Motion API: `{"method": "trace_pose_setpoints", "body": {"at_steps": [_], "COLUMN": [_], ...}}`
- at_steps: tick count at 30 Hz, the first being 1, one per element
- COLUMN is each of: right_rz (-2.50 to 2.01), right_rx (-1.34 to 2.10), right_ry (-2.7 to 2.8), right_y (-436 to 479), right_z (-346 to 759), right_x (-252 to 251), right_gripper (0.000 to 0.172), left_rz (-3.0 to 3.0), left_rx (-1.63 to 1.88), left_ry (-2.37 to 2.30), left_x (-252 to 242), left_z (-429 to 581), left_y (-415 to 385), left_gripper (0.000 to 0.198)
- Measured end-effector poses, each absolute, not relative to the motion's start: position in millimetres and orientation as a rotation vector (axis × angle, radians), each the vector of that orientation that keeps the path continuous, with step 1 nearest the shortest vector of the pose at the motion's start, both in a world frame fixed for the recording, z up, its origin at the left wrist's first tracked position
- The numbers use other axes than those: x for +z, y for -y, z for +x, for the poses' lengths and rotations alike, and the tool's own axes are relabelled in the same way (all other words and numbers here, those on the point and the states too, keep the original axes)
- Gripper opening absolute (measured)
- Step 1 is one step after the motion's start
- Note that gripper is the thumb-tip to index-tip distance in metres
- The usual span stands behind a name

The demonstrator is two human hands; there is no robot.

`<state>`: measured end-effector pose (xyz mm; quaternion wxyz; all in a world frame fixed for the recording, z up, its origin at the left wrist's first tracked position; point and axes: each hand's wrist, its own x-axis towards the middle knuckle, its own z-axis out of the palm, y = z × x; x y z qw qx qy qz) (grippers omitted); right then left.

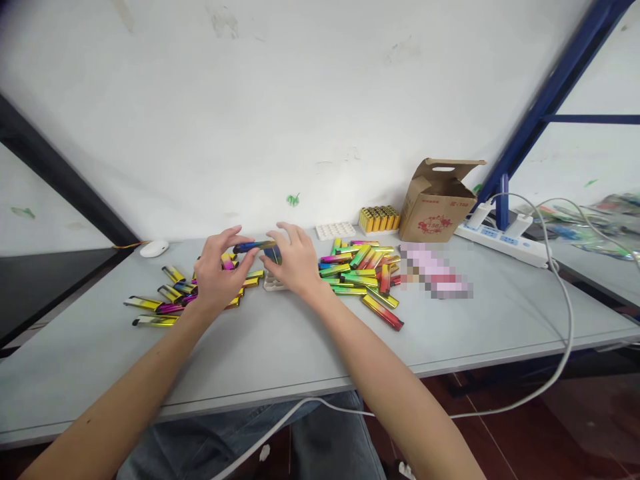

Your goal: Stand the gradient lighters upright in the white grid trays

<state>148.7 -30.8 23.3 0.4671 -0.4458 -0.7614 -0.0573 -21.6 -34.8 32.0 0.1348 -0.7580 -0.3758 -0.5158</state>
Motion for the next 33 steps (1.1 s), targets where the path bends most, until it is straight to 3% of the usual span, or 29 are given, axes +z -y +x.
{"method": "trace_pose_setpoints", "body": {"at_steps": [6,10,13,19,22,25,29,33], "right_rz": [-1.029,-1.070,-1.088,-1.022,-1.020,-0.966,-0.847,-0.716], "right_rx": [-0.119,-0.008,0.116,0.543,1.001,1.420,1.642,1.764], "right_ry": [1.944,1.878,1.710,1.335,1.076,0.852,0.716,0.695], "right_y": [29.3,29.1,29.7,22.5,18.7,19.0,21.8,22.9], "right_z": [149.9,153.1,154.8,155.5,157.7,162.9,170.4,174.1], "right_x": [22.8,22.1,22.4,27.8,35.0,42.9,49.5,51.4], "right_gripper": [0.021,0.029,0.038,0.031,0.024,0.030,0.019,0.037], "left_rz": [-2.297,-2.304,-2.328,-2.400,-2.435,-2.489,-2.522,-2.526], "left_rx": [-1.432,-1.453,-1.454,-1.348,-1.222,-1.072,-1.008,-1.012], "left_ry": [1.024,1.078,1.135,1.307,1.437,1.543,1.554,1.575], "left_x": [29.8,27.3,27.4,26.1,20.4,14.6,12.2,12.7], "left_z": [-13.3,-13.4,-17.1,-24.0,-25.0,-24.9,-24.3,-24.2], "left_y": [40.9,38.1,34.7,27.9,23.2,19.9,19.3,20.2], "left_gripper": [0.043,0.057,0.053,0.037,0.040,0.044,0.043,0.044]}}
